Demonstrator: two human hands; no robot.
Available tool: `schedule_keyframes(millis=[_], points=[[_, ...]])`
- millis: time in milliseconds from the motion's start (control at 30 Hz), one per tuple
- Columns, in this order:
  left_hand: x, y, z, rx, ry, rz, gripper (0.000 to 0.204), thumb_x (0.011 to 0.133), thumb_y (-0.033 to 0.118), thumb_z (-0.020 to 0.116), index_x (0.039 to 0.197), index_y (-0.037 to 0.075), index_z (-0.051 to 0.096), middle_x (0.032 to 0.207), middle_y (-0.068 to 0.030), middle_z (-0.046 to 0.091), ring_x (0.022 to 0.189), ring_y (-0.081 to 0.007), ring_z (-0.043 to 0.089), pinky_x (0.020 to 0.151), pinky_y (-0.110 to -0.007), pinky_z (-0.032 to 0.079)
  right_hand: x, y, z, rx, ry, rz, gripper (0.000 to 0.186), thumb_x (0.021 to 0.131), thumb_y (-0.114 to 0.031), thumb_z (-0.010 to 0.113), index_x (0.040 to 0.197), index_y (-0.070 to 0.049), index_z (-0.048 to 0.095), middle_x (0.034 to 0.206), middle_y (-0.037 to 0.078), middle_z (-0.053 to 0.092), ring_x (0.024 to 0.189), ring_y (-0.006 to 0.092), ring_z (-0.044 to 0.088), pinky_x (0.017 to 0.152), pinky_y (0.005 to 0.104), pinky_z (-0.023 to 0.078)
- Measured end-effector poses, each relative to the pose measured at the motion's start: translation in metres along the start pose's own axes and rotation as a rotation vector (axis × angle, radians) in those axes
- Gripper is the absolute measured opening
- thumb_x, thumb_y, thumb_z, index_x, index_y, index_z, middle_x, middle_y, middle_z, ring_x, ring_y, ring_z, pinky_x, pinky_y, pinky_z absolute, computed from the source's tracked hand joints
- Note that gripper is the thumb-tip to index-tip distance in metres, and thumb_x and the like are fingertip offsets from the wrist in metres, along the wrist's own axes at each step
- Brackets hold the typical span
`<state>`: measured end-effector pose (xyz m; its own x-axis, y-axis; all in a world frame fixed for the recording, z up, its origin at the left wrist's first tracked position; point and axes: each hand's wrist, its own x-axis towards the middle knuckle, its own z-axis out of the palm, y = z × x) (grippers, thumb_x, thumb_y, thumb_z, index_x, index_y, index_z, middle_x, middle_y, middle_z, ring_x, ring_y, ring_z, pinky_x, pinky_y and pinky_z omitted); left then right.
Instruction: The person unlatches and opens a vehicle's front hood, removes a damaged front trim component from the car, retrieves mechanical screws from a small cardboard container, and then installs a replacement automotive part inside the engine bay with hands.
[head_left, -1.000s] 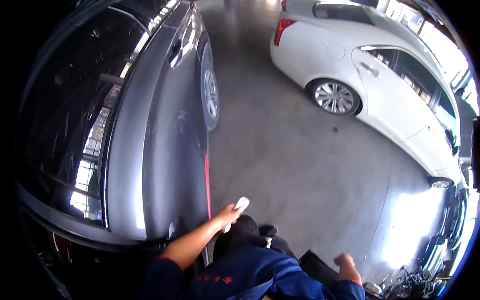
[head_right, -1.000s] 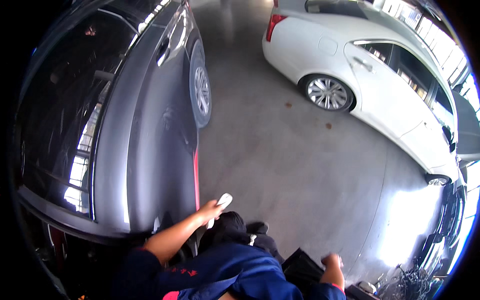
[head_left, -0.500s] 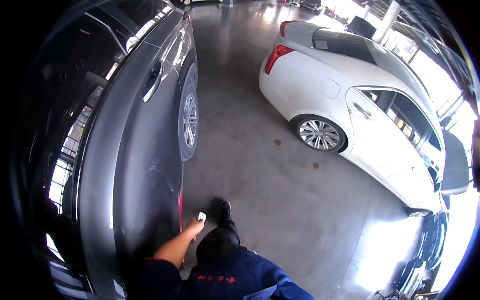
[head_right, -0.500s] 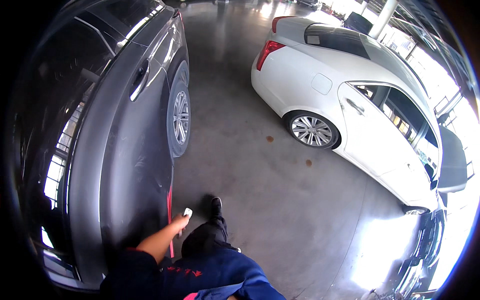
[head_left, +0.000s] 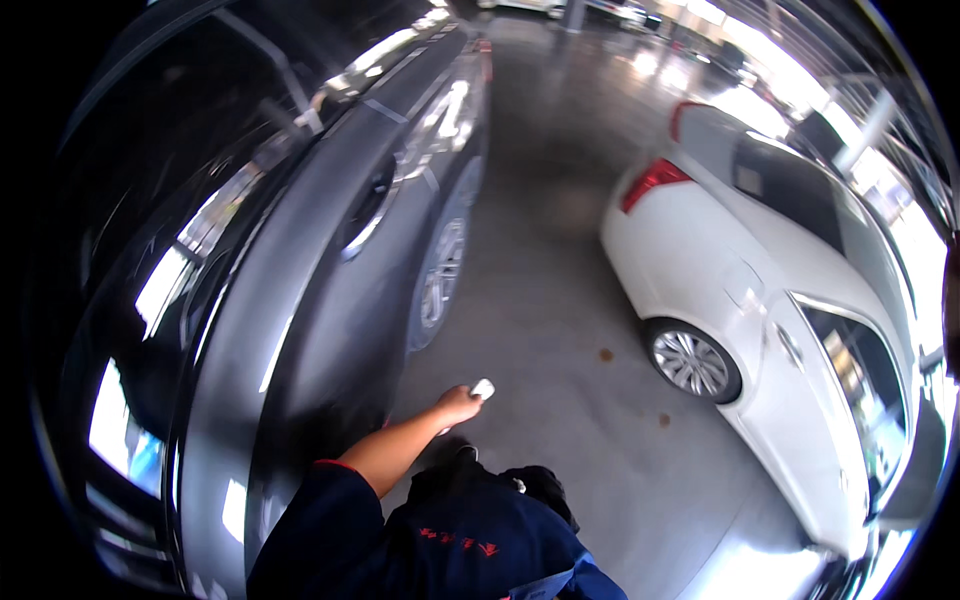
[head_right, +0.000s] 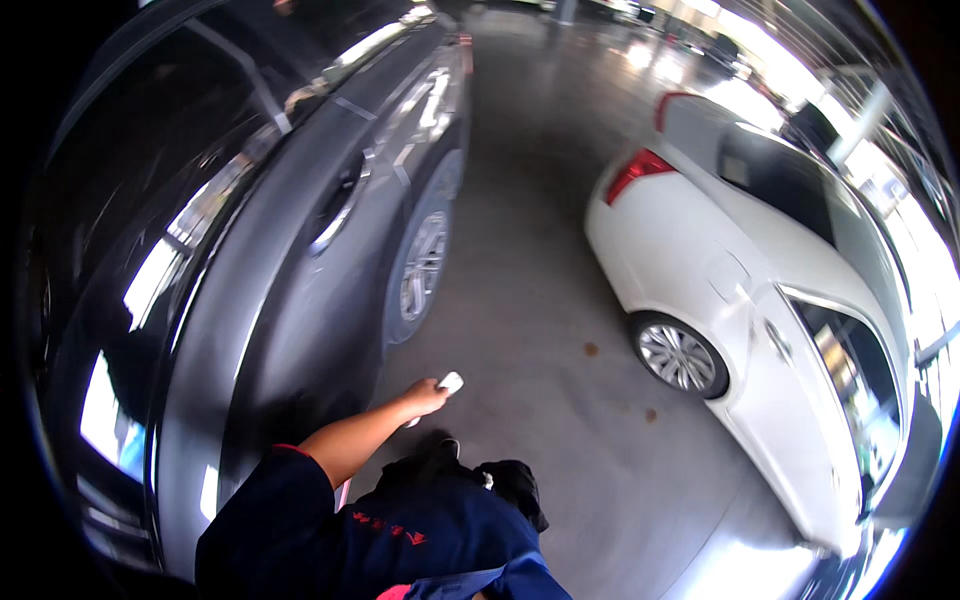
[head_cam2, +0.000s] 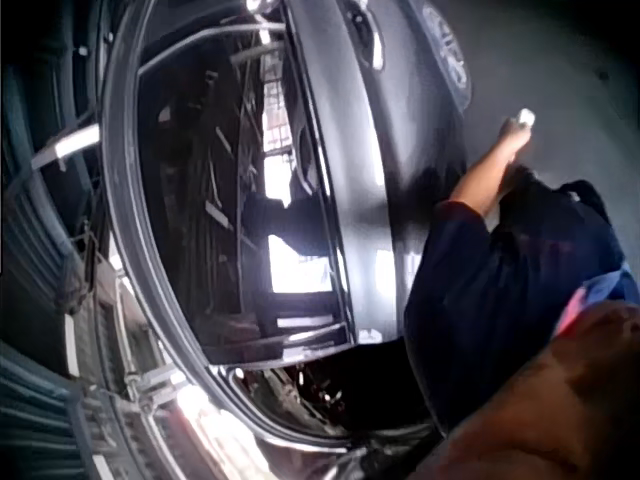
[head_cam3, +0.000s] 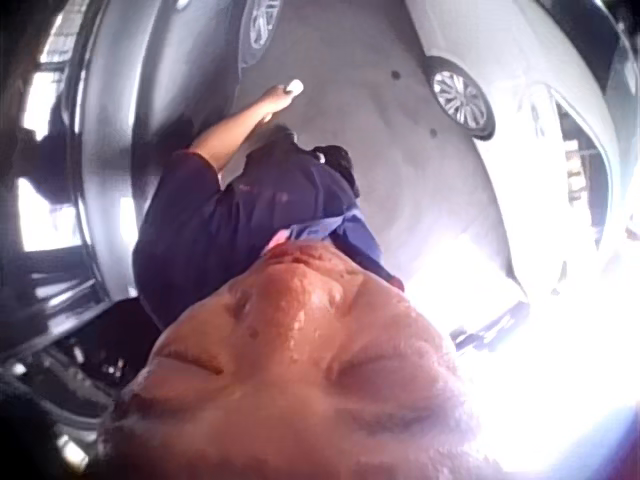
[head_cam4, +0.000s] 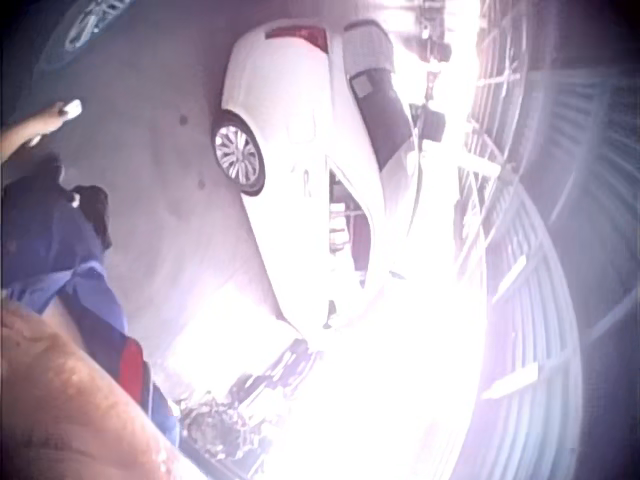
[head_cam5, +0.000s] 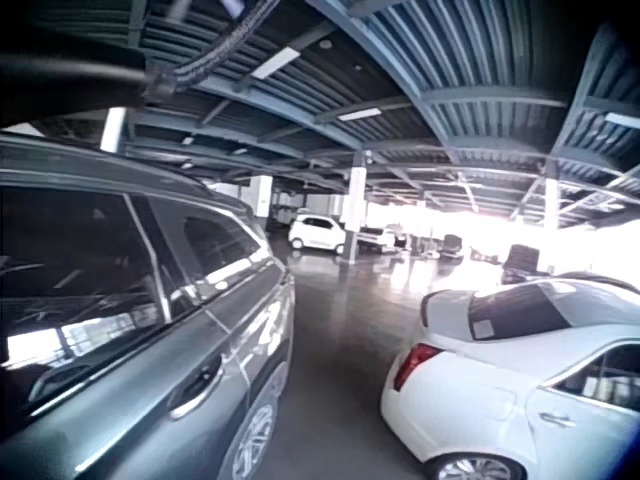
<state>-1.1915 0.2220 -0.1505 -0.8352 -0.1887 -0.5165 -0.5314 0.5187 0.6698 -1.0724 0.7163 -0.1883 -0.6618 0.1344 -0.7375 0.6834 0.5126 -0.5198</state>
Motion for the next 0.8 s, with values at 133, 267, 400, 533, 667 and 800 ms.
schedule_keyframes(millis=[133,267,400,533,667,800], points=[[-0.046,-0.002,-0.003,-0.148,-0.052,-0.179,0.049,0.092,0.040,0.059,0.112,-0.003,0.071,0.101,-0.0241,0.074,0.097,-0.0377,0.072,0.087,-0.047,0.054,0.095,0.036,-0.030,-0.394,-0.167,-0.088,0.034,0.089,-0.045,0.071,0.106,-0.017,0.074,0.111,0.009,0.077,0.108,0.0304,0.073,0.085,0.0552,0.057],[-0.064,-0.005,0.018,-0.330,0.167,-0.131,0.047,0.093,0.042,0.059,0.106,-0.002,0.071,0.091,-0.0191,0.074,0.081,-0.0325,0.071,0.073,-0.045,0.054,0.256,0.076,-0.143,-1.412,-0.200,-0.658,0.033,0.089,-0.045,0.071,0.102,-0.016,0.075,0.107,0.009,0.078,0.106,0.0306,0.074,0.082,0.0560,0.058],[-0.151,-0.050,0.077,-0.583,0.625,-0.420,0.047,0.094,0.040,0.059,0.110,-0.003,0.071,0.095,-0.0221,0.074,0.083,-0.0363,0.072,0.073,-0.048,0.055,0.297,-0.167,-0.163,-0.605,-0.383,-0.106,0.021,0.096,-0.023,0.056,0.076,-0.017,0.052,0.066,0.003,0.056,0.053,0.0225,0.053,0.046,0.0394,0.036],[-0.248,-0.018,0.133,-0.777,0.817,-0.622,0.048,0.094,0.040,0.060,0.113,-0.003,0.069,0.093,-0.0191,0.075,0.085,-0.0357,0.072,0.073,-0.048,0.054,0.292,-0.328,-0.140,-0.406,-0.341,-0.103,0.014,0.102,-0.020,0.049,0.089,-0.021,0.055,0.069,-0.001,0.053,0.056,0.0141,0.050,0.048,0.0333,0.039],[-0.309,-0.022,0.245,-1.087,1.059,-0.835,0.047,0.094,0.039,0.060,0.112,-0.002,0.070,0.084,-0.0131,0.072,0.074,-0.0293,0.070,0.067,-0.045,0.053,0.291,-0.391,-0.040,-0.461,-0.546,-0.312,0.022,0.104,-0.029,0.044,0.113,-0.017,0.060,0.106,0.004,0.060,0.096,0.0200,0.057,0.075,0.0397,0.048],[-0.379,0.017,0.316,-1.248,1.239,-0.789,0.039,0.095,0.035,0.058,0.107,-0.001,0.067,0.078,-0.0048,0.063,0.062,-0.0155,0.058,0.058,-0.036,0.048,0.119,-0.328,0.078,-0.418,-0.849,-0.404,0.017,0.096,-0.027,0.066,0.103,-0.012,0.062,0.086,0.003,0.062,0.069,0.0142,0.061,0.056,0.0241,0.047]])
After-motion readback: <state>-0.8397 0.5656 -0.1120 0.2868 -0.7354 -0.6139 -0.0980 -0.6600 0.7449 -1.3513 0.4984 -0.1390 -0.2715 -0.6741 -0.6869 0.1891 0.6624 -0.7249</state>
